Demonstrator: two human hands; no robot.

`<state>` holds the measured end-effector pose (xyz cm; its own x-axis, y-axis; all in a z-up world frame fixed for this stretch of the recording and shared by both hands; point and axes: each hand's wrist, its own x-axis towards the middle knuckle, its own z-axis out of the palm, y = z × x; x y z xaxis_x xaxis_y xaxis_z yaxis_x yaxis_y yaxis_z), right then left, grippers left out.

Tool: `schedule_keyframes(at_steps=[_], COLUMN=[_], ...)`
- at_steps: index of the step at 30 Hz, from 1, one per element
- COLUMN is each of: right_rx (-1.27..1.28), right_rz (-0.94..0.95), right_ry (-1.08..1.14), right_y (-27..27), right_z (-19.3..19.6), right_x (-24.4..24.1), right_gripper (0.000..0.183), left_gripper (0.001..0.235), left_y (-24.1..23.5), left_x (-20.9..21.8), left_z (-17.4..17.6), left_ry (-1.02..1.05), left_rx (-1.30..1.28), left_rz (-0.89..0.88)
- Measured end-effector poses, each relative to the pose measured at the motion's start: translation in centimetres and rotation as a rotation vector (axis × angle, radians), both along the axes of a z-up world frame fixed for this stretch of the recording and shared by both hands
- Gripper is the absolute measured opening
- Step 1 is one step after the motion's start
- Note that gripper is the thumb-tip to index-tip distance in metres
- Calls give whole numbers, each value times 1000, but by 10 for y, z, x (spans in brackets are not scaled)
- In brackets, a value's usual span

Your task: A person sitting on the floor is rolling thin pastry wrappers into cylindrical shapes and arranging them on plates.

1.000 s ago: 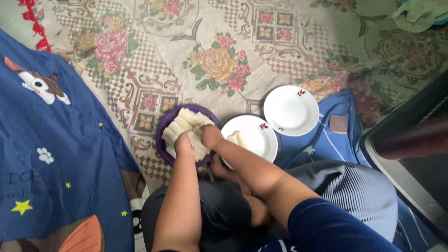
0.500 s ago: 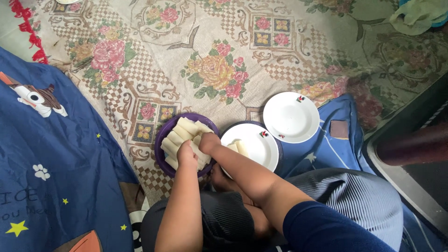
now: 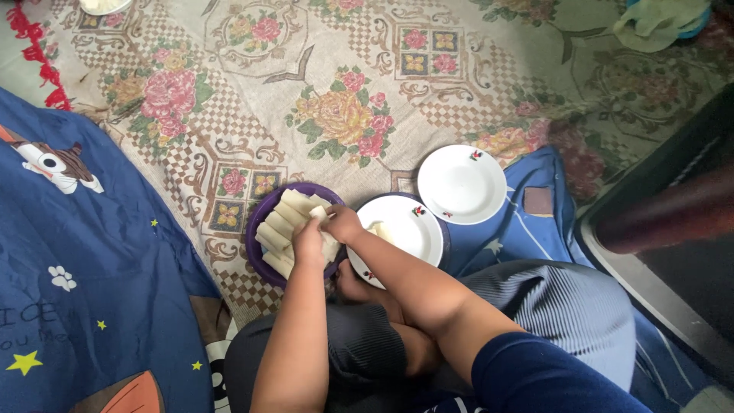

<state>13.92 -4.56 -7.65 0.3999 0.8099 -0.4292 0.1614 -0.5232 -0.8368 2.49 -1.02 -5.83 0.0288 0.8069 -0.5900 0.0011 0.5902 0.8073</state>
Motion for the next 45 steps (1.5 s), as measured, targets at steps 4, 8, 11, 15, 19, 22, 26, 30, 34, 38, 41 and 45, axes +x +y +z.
schedule_keyframes(at_steps=[4,8,11,15,19,22,26,30,34,38,41,45], right_rx=[71,114,108,108,88,72,-22,-57,-115,-147,-173,-189], right_rz=[-108,-201,-232,-299,-326,-333,-348,-345,-297,-218,-173,-115], right_ry=[119,316,401,465,475,459,262,113,-8,-79,-114,-181], right_y=[-38,-88,-119,-154,-173,-181,-179,-178,-172,-171,-172,-170], right_z=[5,37,33,53,38,16,-12,-24,-23,-10,-6,-1], right_x=[20,41,65,85,95,104,117,116,108,104,104,99], right_gripper=[48,60,64,63,60,61,49,45,51,51,53,55], left_gripper=[43,29,43,54,58,49,43,49,63,91,97,96], left_y=[-36,-49,-71,-93,-106,-103,-87,-77,-105,-129,-137,-136], left_x=[21,38,53,76,81,61,40,32,39,48,56,63], left_z=[33,-1,17,22,11,14,32,21,73,92,100,89], left_ry=[23,86,75,138,103,342,737,890,957,1093,1096,1129], left_rx=[133,182,102,21,13,139,320,350,374,422,428,442], left_rz=[-135,-311,-405,-471,-521,-546,-740,-808,-1002,-1287,-1355,-1396])
